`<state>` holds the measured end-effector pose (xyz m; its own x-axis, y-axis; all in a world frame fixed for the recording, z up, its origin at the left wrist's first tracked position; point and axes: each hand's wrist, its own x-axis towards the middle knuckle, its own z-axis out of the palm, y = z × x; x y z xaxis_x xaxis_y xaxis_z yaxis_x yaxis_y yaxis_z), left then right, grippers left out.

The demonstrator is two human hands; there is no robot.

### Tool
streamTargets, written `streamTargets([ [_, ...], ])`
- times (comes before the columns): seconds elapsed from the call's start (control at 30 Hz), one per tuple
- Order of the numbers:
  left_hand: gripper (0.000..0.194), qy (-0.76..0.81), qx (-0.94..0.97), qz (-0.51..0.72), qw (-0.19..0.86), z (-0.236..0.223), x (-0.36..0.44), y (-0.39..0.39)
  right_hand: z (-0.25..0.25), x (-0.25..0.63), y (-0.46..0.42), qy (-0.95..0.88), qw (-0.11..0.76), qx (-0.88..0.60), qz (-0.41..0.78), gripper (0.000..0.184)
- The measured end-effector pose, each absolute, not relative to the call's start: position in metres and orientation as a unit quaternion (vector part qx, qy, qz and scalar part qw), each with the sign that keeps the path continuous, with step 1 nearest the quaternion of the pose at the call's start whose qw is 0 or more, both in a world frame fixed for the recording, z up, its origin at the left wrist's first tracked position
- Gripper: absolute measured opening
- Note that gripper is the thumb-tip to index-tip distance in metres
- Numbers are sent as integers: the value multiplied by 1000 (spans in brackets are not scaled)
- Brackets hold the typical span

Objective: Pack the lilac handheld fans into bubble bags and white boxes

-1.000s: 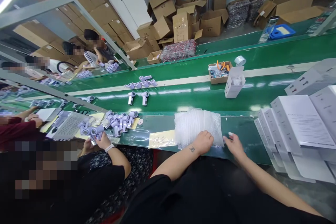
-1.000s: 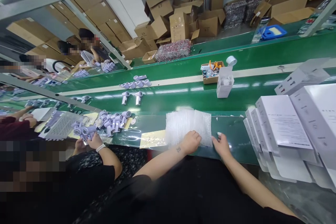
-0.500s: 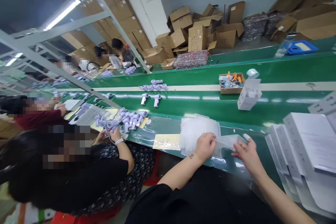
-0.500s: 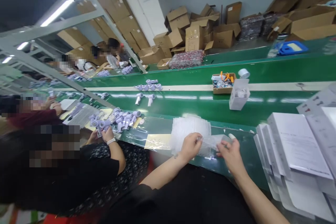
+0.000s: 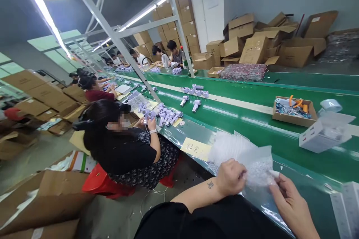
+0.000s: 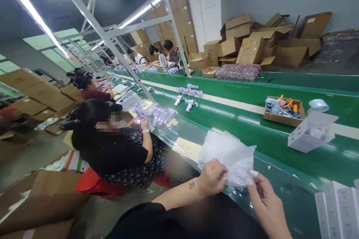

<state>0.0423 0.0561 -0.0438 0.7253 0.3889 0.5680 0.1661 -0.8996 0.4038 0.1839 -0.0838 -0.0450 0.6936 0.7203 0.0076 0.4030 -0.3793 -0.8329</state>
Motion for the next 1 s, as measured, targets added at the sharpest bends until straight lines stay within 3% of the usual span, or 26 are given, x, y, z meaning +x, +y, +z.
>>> streamTargets([
  [0.1, 4, 92, 941, 305, 116, -49, 35, 43, -41, 181, -79, -365, 416, -812, 185, 58],
  [0.27, 3, 133, 950, 274, 70, -55, 28, 41, -51, 188, -77, -386, 389, -829, 114, 43],
  [0.4, 7, 208, 936, 279, 43, -47, 18, 52, -70, 190, -73, -436, 368, -814, 111, 43],
  [0.67, 13, 179, 933, 306, 53, -36, -7, 50, -69, 186, -57, -464, 399, -775, 156, 48],
  [1.0, 12, 160, 934, 312, 61, -38, -13, 55, -48, 167, -57, -578, 413, -702, 45, 25],
])
